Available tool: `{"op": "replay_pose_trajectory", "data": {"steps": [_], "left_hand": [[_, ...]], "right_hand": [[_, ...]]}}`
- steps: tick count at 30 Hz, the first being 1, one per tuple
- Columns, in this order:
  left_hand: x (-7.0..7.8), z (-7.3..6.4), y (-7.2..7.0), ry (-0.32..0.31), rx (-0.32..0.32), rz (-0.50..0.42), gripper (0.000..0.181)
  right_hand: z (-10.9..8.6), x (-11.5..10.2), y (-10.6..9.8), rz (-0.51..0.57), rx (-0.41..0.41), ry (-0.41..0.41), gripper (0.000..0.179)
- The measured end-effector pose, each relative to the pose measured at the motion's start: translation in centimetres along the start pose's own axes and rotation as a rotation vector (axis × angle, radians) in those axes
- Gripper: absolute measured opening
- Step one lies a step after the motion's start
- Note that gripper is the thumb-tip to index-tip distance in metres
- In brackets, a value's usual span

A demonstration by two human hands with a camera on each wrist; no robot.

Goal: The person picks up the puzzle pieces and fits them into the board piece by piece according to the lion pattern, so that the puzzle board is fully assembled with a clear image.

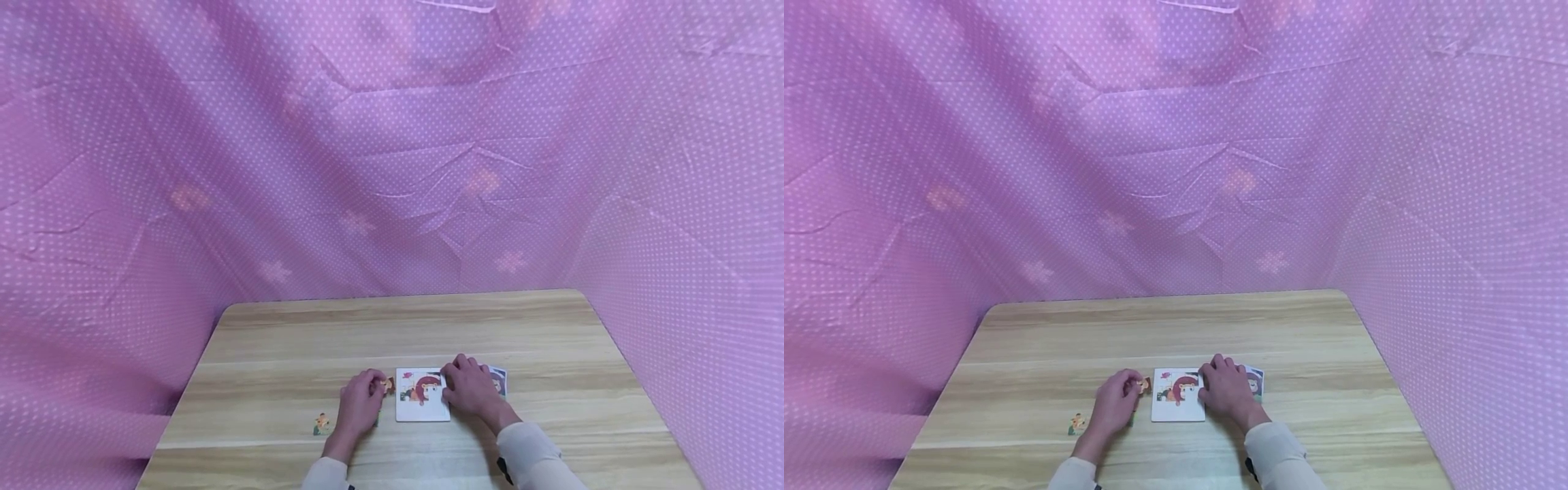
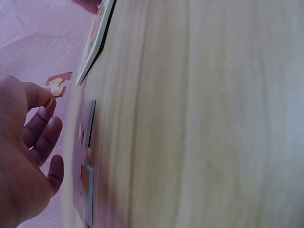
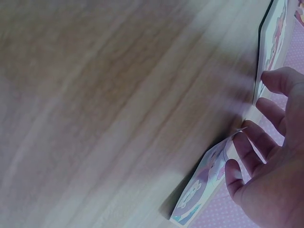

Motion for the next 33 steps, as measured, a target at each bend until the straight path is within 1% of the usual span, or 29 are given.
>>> {"op": "replay_pose_trajectory", "data": {"steps": [7, 13, 16, 21, 24, 28, 33], "left_hand": [[0.7, 0.1, 1.0, 0.023, -0.029, -0.002, 0.015], [1.8, 0.3, 2.2, 0.054, -0.058, -0.018, 0.014], [2.3, 0.5, 2.9, 0.072, -0.073, -0.01, 0.013], [2.7, 0.6, 4.0, 0.077, -0.114, -0.007, 0.012], [2.8, 0.4, 4.3, 0.076, -0.135, -0.015, 0.011], [2.9, 0.1, 4.5, 0.077, -0.142, -0.01, 0.011], [3.0, 0.2, 4.9, 0.08, -0.145, -0.013, 0.012]], "right_hand": [[0.0, 0.0, 0.0, 0.01, 0.005, -0.002, 0.04], [-0.1, 0.0, -0.2, 0.016, -0.007, -0.009, 0.04], [-0.1, 0.0, -0.3, 0.015, -0.011, -0.013, 0.04], [-0.2, 0.0, -0.5, 0.012, -0.012, -0.022, 0.039], [-0.2, -0.1, -0.5, 0.006, -0.003, -0.03, 0.039], [-0.3, -0.2, -0.5, -0.001, 0.011, -0.038, 0.039], [-0.5, -0.2, -0.6, 0.002, 0.017, -0.031, 0.039]]}}
Point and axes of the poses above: each hand's wrist, its own z-axis towards the middle knuckle, its own y-axis out of the palm, x = y × z, the point moved 4 cm from there along z, towards the middle knuckle, and after that the axes turned 13 degrees about -z, right-handed, at the moved point
